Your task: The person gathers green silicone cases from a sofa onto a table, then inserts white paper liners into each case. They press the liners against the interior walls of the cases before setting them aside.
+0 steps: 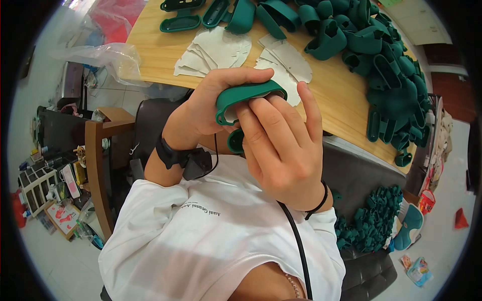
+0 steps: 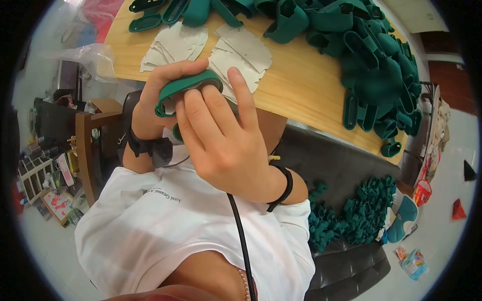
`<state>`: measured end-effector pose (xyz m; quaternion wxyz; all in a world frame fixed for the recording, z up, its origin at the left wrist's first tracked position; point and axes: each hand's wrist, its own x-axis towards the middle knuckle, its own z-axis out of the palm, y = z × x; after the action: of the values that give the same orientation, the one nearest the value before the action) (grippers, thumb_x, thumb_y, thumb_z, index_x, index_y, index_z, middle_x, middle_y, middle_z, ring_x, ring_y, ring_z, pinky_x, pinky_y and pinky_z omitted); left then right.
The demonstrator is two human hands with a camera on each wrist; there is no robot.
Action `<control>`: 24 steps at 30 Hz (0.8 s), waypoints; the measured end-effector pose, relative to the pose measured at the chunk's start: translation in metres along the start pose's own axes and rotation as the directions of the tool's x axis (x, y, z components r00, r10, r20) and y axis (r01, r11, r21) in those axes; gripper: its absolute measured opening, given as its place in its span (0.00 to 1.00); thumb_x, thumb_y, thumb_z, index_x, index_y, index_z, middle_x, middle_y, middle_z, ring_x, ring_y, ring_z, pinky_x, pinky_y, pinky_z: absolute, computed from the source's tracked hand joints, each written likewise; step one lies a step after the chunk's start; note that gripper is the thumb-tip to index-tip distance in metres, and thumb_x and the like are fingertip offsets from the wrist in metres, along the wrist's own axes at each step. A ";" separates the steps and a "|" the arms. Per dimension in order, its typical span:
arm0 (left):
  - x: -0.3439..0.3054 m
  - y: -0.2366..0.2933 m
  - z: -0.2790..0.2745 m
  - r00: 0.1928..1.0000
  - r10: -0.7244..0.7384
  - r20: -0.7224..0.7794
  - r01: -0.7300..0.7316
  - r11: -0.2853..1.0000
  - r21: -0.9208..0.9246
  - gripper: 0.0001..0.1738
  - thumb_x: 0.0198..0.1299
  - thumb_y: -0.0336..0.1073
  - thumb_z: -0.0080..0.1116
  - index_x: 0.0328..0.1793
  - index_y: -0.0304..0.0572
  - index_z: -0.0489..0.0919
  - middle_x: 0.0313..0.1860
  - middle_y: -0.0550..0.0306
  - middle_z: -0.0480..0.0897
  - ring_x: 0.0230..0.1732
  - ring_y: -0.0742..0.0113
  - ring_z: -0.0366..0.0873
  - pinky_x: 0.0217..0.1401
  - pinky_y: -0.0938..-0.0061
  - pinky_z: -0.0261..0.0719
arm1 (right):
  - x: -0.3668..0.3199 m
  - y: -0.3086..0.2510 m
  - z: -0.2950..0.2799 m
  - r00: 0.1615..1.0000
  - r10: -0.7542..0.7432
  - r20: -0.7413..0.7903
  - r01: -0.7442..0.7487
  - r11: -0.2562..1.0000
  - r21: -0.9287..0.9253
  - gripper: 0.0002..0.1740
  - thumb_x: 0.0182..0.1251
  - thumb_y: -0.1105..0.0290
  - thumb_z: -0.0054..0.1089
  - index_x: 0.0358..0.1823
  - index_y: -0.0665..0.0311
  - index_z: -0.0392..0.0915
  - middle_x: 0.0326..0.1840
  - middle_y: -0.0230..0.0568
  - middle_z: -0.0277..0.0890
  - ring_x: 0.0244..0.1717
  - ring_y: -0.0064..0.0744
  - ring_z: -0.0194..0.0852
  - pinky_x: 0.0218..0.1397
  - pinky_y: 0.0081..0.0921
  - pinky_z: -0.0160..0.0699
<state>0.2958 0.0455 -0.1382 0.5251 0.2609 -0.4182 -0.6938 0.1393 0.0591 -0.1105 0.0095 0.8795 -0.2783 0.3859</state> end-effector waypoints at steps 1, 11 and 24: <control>0.000 0.000 0.001 1.000 -0.002 -0.001 0.002 1.000 -0.004 0.22 0.60 0.27 0.61 0.60 0.32 0.73 0.47 0.53 0.82 0.43 0.72 0.79 0.39 0.78 0.77 | 0.000 -0.001 0.000 1.000 0.004 -0.001 -0.004 1.000 -0.018 0.15 0.41 0.74 0.60 0.34 0.74 0.80 0.39 0.45 0.74 0.43 0.42 0.76 0.67 0.58 0.64; -0.001 0.004 0.000 0.999 -0.037 -0.032 0.033 0.991 -0.129 0.22 0.58 0.27 0.63 0.59 0.33 0.73 0.44 0.56 0.83 0.39 0.74 0.79 0.33 0.80 0.77 | 0.004 0.002 0.003 0.996 -0.048 -0.076 0.046 0.999 -0.028 0.14 0.46 0.73 0.60 0.36 0.72 0.81 0.38 0.45 0.77 0.43 0.41 0.79 0.68 0.59 0.63; 0.004 0.003 0.001 0.921 0.390 0.012 -0.371 0.865 0.337 0.30 0.44 0.17 0.73 0.57 0.29 0.75 0.53 0.47 0.83 0.54 0.65 0.81 0.57 0.73 0.81 | -0.003 0.005 -0.025 0.961 -0.027 -0.277 -0.062 0.949 -0.309 0.16 0.49 0.76 0.59 0.41 0.61 0.84 0.41 0.37 0.83 0.40 0.40 0.78 0.51 0.38 0.71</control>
<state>0.2951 0.0420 -0.1344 0.6114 0.2778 -0.5573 -0.4884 0.1183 0.0617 -0.0963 0.1848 0.8014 -0.3399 0.4562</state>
